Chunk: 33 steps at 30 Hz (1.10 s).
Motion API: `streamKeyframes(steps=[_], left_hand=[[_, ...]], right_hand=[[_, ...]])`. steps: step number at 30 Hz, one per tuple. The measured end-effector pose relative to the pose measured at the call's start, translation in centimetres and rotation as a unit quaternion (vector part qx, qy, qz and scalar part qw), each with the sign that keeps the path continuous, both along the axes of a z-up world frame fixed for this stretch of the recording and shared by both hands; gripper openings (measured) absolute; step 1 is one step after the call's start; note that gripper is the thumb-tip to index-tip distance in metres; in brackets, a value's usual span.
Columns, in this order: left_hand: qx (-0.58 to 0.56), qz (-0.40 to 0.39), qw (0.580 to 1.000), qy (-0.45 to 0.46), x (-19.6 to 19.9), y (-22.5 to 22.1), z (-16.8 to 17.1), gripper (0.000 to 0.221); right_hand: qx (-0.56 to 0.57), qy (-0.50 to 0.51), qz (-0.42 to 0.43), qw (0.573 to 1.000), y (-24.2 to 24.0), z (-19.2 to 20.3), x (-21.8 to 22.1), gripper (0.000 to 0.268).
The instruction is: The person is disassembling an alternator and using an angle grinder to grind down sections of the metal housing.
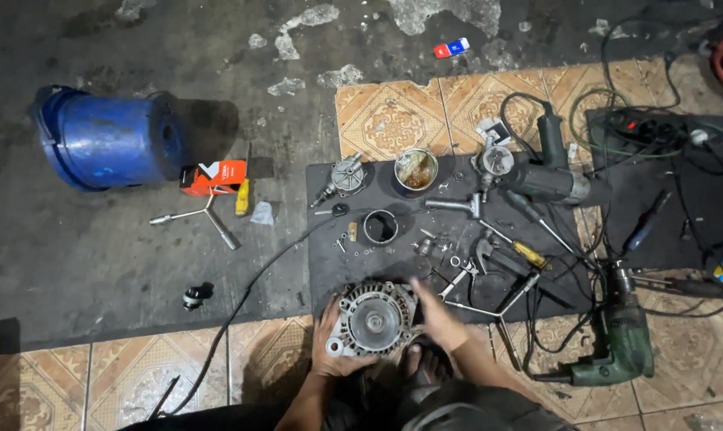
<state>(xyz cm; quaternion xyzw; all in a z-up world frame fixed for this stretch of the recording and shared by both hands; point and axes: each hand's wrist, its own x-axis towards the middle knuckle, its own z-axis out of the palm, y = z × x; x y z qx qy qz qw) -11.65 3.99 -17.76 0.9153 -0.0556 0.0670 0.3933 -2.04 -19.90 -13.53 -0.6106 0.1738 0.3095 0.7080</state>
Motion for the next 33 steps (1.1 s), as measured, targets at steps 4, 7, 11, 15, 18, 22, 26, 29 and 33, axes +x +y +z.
streamKeyframes(steps=[4, 7, 11, 15, 18, 22, 26, 29, 33], left_hand=[[-0.088, 0.010, 0.996, -0.028, -0.1, -0.9, 2.8, 0.124], [-0.424, -0.016, 0.902, 0.078, 0.8, -1.4, 6.6, 0.115], [-0.134, 0.016, 0.991, 0.018, 1.2, -1.3, 6.9, 0.124], [0.027, 0.000, 1.000, 0.004, 2.7, -0.5, 3.6, 0.139], [-0.138, 0.023, 0.990, -0.024, 3.5, -1.1, 5.8, 0.117], [-0.256, -0.010, 0.966, -0.036, 3.5, -1.3, 8.3, 0.096], [-0.322, -0.004, 0.946, -0.035, 3.4, -1.5, 9.6, 0.112], [-0.198, -0.004, 0.976, -0.086, 3.6, -1.2, 11.4, 0.117], [-0.103, -0.019, 0.989, -0.101, 4.1, -0.6, 11.3, 0.126]], right_hand=[[0.088, -0.150, -0.107, 0.979, 2.8, -1.5, -4.4, 0.047], [0.103, -0.104, -0.181, 0.973, 3.1, -1.1, -3.4, 0.040], [0.113, -0.088, -0.227, 0.963, 2.3, 1.8, -3.3, 0.042], [-0.307, -0.377, -0.032, 0.873, -0.5, -13.8, -2.2, 0.043], [-0.092, -0.194, -0.145, 0.966, 1.5, -8.1, -0.3, 0.046], [0.006, -0.130, -0.217, 0.968, 2.6, -4.2, -0.1, 0.043], [0.138, -0.126, -0.217, 0.958, 3.1, 1.7, -0.8, 0.041], [0.104, -0.153, -0.231, 0.955, 2.3, 4.7, -1.1, 0.041], [-0.015, -0.263, -0.183, 0.947, 1.8, 4.0, -1.0, 0.043]])
